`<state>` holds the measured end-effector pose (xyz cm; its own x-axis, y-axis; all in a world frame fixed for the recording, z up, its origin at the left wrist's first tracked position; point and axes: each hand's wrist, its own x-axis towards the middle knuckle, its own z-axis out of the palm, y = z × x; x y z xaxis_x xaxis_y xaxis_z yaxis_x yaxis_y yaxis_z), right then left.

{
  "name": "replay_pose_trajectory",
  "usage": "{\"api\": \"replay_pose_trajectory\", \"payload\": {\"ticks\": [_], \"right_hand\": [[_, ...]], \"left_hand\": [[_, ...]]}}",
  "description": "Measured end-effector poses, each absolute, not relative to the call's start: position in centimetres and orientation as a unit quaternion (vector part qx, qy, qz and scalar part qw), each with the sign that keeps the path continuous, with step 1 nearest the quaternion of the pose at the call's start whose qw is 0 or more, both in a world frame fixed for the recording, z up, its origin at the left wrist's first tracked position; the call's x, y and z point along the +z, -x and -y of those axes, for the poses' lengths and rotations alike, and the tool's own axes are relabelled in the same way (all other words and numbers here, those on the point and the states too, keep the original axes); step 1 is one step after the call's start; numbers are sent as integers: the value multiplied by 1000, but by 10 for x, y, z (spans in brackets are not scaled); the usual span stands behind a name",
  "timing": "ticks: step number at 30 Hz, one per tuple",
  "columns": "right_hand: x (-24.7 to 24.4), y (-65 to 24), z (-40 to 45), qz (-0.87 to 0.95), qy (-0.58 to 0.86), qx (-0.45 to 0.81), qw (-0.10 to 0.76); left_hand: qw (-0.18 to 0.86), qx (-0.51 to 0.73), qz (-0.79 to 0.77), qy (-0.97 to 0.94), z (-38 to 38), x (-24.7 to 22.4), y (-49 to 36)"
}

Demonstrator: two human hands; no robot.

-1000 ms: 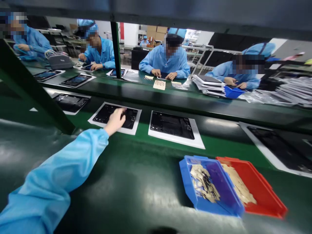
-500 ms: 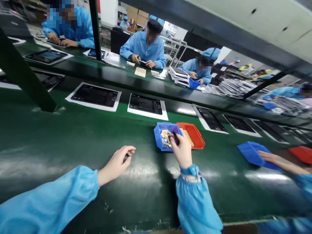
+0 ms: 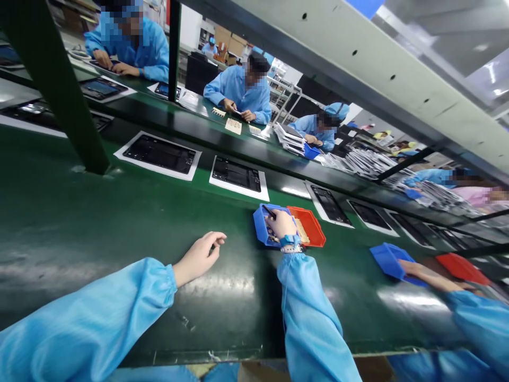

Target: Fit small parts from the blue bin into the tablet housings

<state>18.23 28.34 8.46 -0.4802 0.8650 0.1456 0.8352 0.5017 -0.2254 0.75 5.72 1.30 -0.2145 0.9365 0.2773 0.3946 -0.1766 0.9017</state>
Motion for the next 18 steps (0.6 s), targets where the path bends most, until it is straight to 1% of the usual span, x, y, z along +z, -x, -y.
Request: {"api": "replay_pose_trajectory", "payload": {"ticks": [3,6,12,16,18], "right_hand": [[94,-186,-285,849,518,65,83],[101,-192,-284,834,539,67,97],[103,-203,-276,824,537,86,160],[109,-206,-256,813,520,114,237],[110,-204,-237,810,496,146,276]], "left_hand": [[268,513,-582,-571,-58,13,-6],[276,511,-583,-568,-58,13,-6],[299,506,-590,-553,-57,9,-4],[313,507,-595,-539,-58,10,-5],[318,521,-590,-529,-62,14,-9]]}}
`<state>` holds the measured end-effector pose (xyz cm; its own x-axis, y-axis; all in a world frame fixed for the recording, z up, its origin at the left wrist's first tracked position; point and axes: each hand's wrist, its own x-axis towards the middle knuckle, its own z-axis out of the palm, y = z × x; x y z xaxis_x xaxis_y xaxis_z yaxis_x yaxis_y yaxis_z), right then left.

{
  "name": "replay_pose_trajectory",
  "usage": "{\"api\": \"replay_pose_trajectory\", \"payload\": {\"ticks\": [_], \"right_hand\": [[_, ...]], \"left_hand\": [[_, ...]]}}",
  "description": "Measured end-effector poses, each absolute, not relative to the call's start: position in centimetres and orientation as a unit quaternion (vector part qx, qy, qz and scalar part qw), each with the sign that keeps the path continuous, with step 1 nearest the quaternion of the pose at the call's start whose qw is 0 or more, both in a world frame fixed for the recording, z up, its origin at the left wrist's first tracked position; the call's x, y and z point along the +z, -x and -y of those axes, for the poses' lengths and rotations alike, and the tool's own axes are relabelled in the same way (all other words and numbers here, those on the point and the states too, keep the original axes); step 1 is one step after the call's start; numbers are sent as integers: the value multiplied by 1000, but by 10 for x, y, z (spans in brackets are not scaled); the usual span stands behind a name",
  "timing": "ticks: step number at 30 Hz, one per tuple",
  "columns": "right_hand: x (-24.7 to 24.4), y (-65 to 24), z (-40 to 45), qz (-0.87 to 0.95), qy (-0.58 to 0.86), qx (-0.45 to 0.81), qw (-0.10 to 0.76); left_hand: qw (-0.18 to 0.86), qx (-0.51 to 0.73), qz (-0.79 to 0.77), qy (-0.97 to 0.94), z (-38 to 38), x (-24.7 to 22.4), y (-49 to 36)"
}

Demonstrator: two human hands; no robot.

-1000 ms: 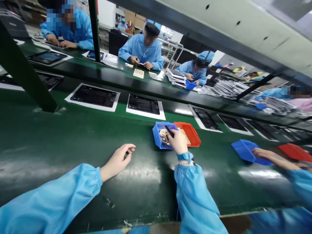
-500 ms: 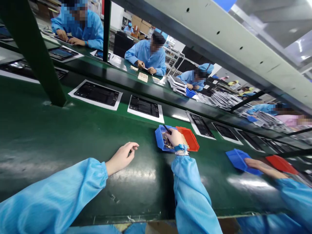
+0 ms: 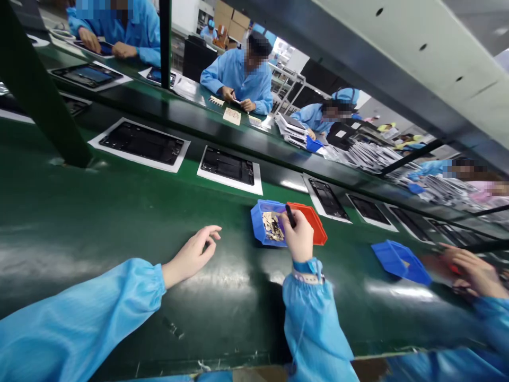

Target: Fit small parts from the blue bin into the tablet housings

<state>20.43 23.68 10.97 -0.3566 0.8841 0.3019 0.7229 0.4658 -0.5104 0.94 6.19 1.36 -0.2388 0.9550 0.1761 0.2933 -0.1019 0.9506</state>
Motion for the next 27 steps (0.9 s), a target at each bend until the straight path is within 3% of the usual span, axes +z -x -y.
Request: {"api": "replay_pose_trajectory", "payload": {"ticks": [10,17,27], "right_hand": [[67,-183,-150,808,373,336,308],[57,-183,-143,781,379,351,350],[52,-180,-140,803,358,359,313]], "left_hand": [[310,568,-524,-554,-83,35,-35],[322,565,-538,-537,-79,33,-33],[312,584,-537,-522,-80,24,-31]]}}
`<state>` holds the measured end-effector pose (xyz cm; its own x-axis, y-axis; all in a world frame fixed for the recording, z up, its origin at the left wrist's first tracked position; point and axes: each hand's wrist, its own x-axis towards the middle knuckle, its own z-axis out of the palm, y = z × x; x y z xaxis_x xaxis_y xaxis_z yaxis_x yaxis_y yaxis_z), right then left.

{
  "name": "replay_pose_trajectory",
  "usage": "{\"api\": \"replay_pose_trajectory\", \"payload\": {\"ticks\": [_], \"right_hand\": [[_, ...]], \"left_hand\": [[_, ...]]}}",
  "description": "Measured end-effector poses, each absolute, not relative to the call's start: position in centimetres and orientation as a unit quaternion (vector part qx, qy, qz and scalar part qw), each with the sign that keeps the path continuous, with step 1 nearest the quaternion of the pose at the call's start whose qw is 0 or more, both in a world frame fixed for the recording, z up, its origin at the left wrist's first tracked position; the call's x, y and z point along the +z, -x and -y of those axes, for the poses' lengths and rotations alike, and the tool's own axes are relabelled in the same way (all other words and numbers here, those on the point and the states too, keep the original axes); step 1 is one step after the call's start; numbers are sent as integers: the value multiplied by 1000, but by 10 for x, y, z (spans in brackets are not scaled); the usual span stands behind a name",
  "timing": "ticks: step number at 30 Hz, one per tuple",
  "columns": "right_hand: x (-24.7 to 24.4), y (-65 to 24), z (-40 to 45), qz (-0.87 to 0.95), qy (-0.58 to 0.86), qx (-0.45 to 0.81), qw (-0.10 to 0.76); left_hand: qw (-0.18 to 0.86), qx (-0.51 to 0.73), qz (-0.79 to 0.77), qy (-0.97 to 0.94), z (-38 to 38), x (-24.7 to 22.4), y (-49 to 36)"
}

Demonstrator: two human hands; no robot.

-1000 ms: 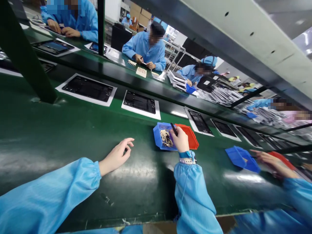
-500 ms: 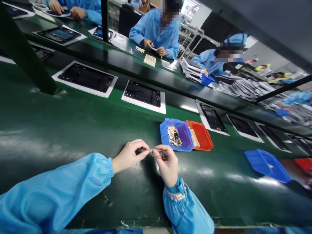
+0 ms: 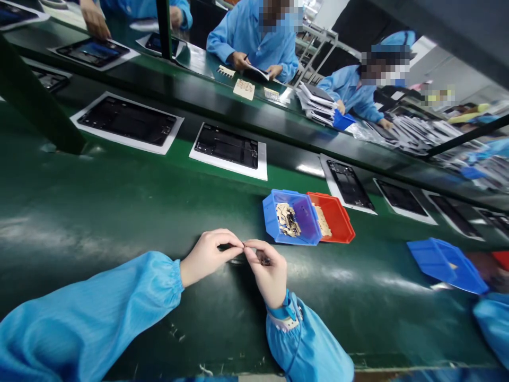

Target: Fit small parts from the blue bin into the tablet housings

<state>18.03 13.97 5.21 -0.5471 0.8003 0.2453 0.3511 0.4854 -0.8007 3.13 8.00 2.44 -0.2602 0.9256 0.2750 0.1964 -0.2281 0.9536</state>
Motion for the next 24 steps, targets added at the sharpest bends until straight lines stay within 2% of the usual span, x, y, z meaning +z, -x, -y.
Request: {"api": "replay_pose_trajectory", "payload": {"ticks": [5,10,13,18,22,24], "right_hand": [[53,-183,-147,801,381,319,335],[69,-230,-218,705,530,120,456],[78,-267,-268,673,592,56,440],[75,-287,-291,680,614,45,398],[74,-258,-248,711,554,46,430],[73,-234,-213,744,508,88,424]], "left_hand": [[330,565,-532,-537,-79,29,-31],[360,539,-537,-539,-76,29,-32],[381,518,-554,-529,-74,27,-32],[391,518,-560,-514,-73,25,-33],[391,535,-562,-495,-72,23,-34],[377,539,-562,-501,-71,23,-34]]}}
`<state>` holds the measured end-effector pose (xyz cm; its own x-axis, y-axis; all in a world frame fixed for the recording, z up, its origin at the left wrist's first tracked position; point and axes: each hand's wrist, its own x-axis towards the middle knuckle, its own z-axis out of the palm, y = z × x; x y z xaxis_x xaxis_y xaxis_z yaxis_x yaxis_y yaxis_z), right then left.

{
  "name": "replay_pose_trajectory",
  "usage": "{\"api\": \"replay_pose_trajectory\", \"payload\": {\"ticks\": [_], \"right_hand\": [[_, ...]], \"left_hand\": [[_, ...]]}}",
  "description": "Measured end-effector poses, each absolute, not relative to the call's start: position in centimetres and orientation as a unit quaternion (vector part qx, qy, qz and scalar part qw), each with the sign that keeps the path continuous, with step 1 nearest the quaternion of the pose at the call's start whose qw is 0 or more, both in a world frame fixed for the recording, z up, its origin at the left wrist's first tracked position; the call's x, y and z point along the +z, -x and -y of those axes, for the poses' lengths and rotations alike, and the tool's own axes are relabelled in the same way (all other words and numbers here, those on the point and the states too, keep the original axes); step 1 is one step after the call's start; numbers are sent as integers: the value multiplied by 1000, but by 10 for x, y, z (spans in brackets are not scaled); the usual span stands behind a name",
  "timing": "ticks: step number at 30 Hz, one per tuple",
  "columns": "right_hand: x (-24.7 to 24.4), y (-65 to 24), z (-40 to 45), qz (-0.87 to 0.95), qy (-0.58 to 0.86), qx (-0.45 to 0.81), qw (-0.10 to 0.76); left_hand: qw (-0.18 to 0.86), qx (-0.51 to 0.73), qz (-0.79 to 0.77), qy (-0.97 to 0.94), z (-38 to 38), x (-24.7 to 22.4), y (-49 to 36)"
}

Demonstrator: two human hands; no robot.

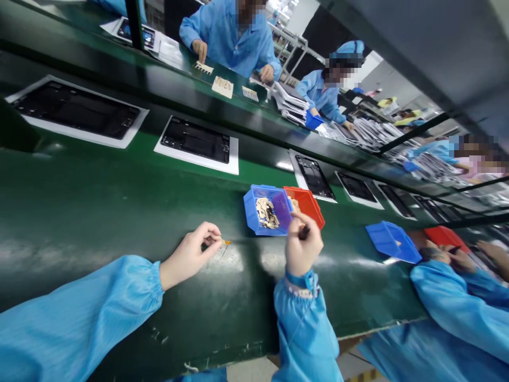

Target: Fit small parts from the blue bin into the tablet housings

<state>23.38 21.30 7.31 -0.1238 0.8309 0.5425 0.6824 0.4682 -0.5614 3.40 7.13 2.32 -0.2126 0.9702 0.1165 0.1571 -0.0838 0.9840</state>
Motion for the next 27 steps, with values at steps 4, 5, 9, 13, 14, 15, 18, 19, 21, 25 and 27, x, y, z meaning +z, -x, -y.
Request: {"api": "replay_pose_trajectory", "payload": {"ticks": [4,5,9,13,14,15,18,19,21,25,27], "right_hand": [[67,-193,-154,843,338,284,306],[66,-187,-146,849,308,323,284],[61,-180,-138,835,295,370,279],[59,-183,-140,822,313,384,279],[58,-183,-140,820,317,386,280],[57,-184,-140,818,320,386,282],[55,-185,-139,815,325,384,287],[54,-186,-139,814,327,384,288],[53,-186,-140,814,329,383,288],[52,-183,-137,829,320,362,282],[53,-183,-135,838,312,339,293]], "left_hand": [[333,538,-556,-540,-69,25,-33],[324,537,-555,-546,-69,25,-33],[305,524,-562,-563,-69,27,-32],[220,504,-561,-619,-69,31,-31],[189,496,-561,-636,-68,31,-30],[161,487,-562,-649,-68,32,-30],[109,468,-573,-664,-68,32,-29],[98,463,-576,-666,-68,32,-28],[86,454,-581,-670,-68,32,-28],[90,436,-598,-666,-69,33,-28],[110,439,-602,-658,-69,33,-28]]}}
